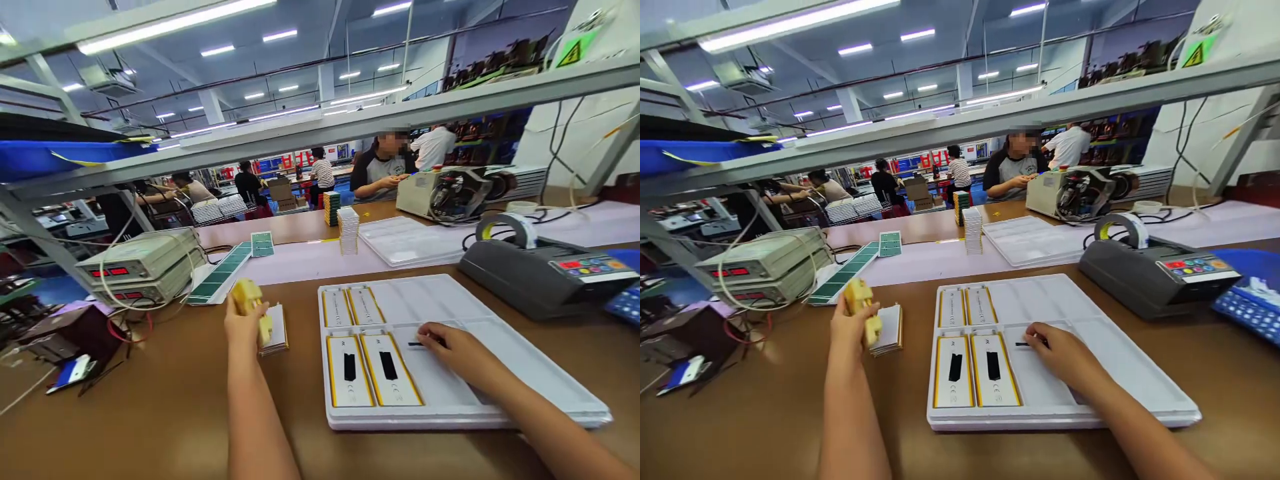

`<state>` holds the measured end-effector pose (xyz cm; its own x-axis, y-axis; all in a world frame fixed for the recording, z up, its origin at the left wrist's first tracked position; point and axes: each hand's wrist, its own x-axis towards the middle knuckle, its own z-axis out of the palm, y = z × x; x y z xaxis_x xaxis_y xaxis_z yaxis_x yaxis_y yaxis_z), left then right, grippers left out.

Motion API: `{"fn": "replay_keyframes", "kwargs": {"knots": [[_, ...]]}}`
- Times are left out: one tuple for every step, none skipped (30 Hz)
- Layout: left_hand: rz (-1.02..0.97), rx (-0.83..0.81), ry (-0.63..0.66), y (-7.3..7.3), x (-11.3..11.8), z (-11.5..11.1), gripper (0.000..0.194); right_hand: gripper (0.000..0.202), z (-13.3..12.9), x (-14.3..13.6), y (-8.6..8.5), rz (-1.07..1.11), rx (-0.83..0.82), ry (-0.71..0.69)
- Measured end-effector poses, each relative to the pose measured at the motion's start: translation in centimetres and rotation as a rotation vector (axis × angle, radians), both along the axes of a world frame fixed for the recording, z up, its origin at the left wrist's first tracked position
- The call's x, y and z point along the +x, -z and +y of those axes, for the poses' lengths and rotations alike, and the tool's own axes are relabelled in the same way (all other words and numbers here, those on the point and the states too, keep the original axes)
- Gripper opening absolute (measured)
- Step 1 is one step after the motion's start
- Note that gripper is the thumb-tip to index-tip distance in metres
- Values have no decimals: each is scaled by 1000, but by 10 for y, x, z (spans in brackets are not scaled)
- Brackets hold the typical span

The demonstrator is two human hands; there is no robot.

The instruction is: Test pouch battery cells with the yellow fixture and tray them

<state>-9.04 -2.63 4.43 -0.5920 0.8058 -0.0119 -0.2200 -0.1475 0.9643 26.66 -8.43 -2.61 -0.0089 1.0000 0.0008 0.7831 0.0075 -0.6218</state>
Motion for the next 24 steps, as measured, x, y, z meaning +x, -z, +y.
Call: {"fn": "replay_keyframes", "kwargs": {"knots": [[200,-123,-70,1,2,-1,63,29,0,1,1,1,-7,1],[395,-259,-127,1,6,-1,68,29,0,1,2,2,-10,3],[562,-378,-155,2,10,-1,70,29,0,2,2,1,-13,7],[672,-458,-148,3,15,1,70,29,0,2,3,-1,-18,11],[733,-508,-126,4,20,3,67,29,0,3,3,-4,-22,13],[756,-539,-101,5,24,5,65,29,0,3,3,-5,-25,16],[756,-561,-81,7,28,8,62,29,0,3,4,-4,-26,18],[748,-578,-67,8,30,10,59,30,0,4,4,-1,-24,19],[736,-594,-58,9,32,13,56,30,0,4,3,3,-21,16],[726,-608,-52,10,32,15,53,30,0,4,3,7,-18,12],[720,-620,-47,11,32,17,50,30,0,4,3,9,-18,8],[715,-628,-41,11,31,18,47,30,0,4,4,9,-19,3],[708,-634,-35,11,30,19,45,30,0,4,4,7,-19,0],[703,-637,-29,11,29,19,43,30,0,3,5,3,-21,1],[701,-639,-23,12,28,19,42,29,1,3,6,1,-26,3],[702,-640,-19,12,27,19,41,29,1,3,6,-1,-31,4],[706,-641,-19,13,26,19,42,29,1,4,8,-1,-37,4],[708,-643,-20,14,26,19,42,29,1,4,9,-1,-42,1],[710,-644,-22,15,25,19,43,29,2,4,10,-1,-48,-4],[708,-645,-25,16,25,19,43,30,2,5,11,-3,-52,-10],[704,-645,-29,17,25,19,43,31,2,5,12,-8,-55,-19],[696,-644,-34,18,25,18,42,31,1,5,12,-17,-62,-27],[687,-642,-40,19,25,18,40,32,1,5,13,-30,-68,-34],[674,-639,-49,20,25,17,37,33,1,5,13,-47,-71,-38]]}}
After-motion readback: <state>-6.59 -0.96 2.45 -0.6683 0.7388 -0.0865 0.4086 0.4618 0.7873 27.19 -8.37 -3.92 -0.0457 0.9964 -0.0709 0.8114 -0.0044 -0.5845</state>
